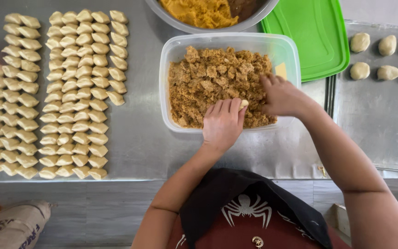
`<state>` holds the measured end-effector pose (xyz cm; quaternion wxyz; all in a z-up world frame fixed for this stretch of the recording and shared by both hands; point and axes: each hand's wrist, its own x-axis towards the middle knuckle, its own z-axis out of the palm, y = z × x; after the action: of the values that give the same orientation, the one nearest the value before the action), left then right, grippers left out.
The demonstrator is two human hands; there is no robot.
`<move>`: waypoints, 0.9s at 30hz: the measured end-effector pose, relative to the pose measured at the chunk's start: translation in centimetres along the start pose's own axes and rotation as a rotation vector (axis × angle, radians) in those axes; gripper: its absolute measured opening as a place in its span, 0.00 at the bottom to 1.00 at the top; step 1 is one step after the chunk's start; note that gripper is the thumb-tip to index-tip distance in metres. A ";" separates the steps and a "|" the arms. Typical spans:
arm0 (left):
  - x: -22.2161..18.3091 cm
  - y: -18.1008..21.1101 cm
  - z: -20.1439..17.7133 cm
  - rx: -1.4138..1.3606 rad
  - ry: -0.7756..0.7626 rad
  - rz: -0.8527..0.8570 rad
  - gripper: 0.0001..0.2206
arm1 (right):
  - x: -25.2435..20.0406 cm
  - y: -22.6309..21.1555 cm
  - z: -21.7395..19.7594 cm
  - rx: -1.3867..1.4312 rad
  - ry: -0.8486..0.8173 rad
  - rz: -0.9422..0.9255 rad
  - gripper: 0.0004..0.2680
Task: The person shapes small pieces of dough by hand, filling them with a savory mixture from a plastic container and rolling them into balls before placing them onto a metal baking tray.
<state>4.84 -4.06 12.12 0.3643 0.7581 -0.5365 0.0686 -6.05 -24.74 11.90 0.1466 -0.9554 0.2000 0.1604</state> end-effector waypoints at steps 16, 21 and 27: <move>0.3 -0.3 0.2 -0.028 -0.123 -0.043 0.09 | 3.0 0.2 -2.5 -0.117 -0.413 0.082 0.58; 0.5 -0.4 0.1 -0.042 -0.115 -0.029 0.08 | 3.5 1.0 -3.3 -0.226 -0.407 0.019 0.55; 0.6 -0.5 0.1 -0.046 -0.092 -0.024 0.09 | 4.4 1.7 -2.6 -0.266 -0.358 -0.063 0.53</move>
<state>5.48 -4.51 12.14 0.3572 0.7583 -0.5451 0.0168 -2.26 -28.57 12.27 0.0575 -0.9284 0.1180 0.3476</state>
